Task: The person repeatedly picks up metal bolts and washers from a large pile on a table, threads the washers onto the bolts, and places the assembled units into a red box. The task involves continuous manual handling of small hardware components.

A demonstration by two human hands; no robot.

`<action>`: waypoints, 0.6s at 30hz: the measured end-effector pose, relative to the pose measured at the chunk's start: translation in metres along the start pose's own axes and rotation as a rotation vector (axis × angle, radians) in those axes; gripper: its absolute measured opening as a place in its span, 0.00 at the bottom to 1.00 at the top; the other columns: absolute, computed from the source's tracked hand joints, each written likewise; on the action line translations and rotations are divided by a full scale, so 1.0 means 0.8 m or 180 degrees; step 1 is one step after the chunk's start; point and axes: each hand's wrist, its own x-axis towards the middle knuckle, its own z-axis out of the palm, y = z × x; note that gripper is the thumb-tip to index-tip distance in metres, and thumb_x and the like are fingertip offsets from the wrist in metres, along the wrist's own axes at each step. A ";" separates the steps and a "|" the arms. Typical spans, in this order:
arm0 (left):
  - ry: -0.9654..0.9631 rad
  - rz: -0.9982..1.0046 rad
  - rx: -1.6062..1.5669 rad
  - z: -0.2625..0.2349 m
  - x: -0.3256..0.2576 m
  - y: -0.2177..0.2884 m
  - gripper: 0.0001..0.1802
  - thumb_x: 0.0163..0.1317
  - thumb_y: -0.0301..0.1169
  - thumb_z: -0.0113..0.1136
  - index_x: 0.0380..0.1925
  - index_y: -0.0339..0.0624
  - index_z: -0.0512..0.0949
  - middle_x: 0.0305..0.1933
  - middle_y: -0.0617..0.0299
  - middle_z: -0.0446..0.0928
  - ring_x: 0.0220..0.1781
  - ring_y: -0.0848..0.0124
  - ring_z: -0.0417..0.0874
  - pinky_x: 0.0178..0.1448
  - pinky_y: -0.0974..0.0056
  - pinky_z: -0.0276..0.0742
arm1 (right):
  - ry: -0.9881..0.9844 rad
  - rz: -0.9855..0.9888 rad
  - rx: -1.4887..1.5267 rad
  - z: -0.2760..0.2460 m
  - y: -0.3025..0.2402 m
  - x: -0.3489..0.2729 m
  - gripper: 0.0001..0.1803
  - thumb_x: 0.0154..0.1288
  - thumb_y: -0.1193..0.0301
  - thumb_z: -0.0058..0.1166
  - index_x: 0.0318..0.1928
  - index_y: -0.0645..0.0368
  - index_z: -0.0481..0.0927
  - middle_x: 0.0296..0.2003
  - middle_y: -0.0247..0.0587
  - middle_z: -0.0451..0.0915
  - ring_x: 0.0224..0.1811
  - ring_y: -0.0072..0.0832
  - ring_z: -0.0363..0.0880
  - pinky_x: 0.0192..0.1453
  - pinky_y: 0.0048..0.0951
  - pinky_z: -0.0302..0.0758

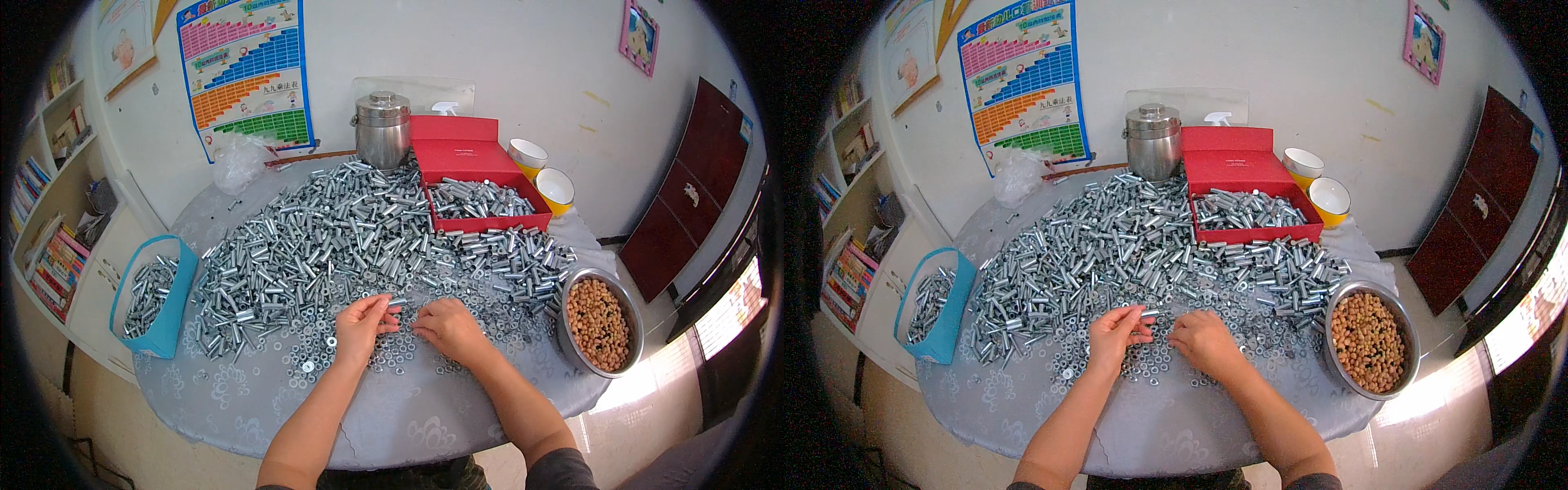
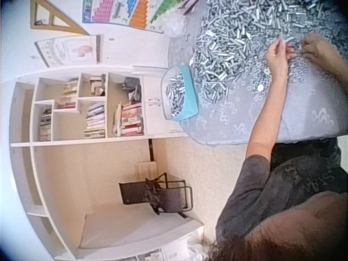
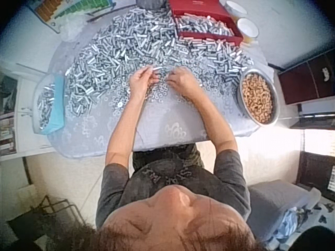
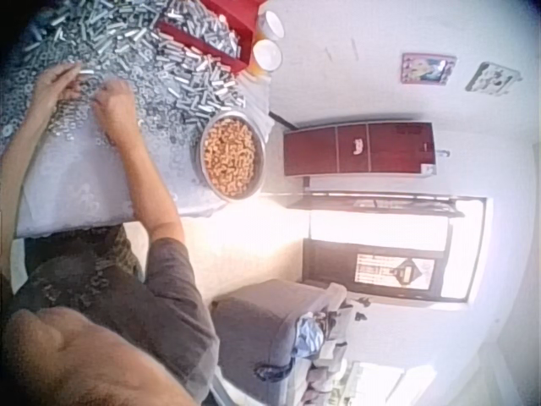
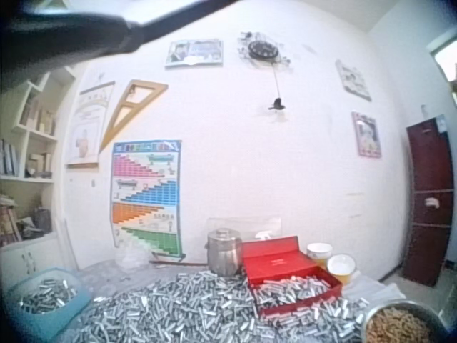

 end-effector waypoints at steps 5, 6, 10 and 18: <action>-0.0141 -0.0078 -0.0049 0.001 0.000 -0.001 0.12 0.62 0.28 0.51 0.41 0.30 0.75 0.35 0.50 0.78 0.30 0.71 0.80 0.33 0.68 0.81 | 0.0495 0.0898 0.0731 0.007 0.010 -0.002 0.05 0.52 0.73 0.57 0.31 0.60 0.79 0.31 0.35 0.78 0.32 0.28 0.76 0.37 0.28 0.71; -0.0167 -0.0145 -0.0035 0.001 0.000 -0.001 0.12 0.62 0.28 0.51 0.41 0.30 0.75 0.35 0.50 0.78 0.30 0.71 0.80 0.33 0.68 0.81 | 0.0514 0.1427 0.1312 0.007 0.006 -0.003 0.05 0.54 0.74 0.57 0.32 0.61 0.79 0.31 0.34 0.78 0.32 0.25 0.76 0.36 0.25 0.71; -0.0288 -0.0355 -0.0049 0.003 -0.001 0.001 0.13 0.62 0.29 0.51 0.41 0.30 0.75 0.35 0.50 0.78 0.28 0.71 0.80 0.32 0.68 0.81 | 0.0762 0.1976 0.3091 0.010 0.009 -0.004 0.08 0.59 0.74 0.56 0.38 0.64 0.76 0.32 0.32 0.78 0.35 0.16 0.74 0.38 0.17 0.70; -0.0293 -0.0490 -0.0086 0.001 -0.001 0.000 0.13 0.61 0.30 0.52 0.41 0.30 0.75 0.35 0.50 0.79 0.27 0.72 0.79 0.32 0.68 0.81 | 0.0844 0.2025 0.3569 -0.001 0.003 0.000 0.12 0.57 0.77 0.56 0.42 0.63 0.73 0.32 0.34 0.78 0.34 0.17 0.75 0.38 0.17 0.71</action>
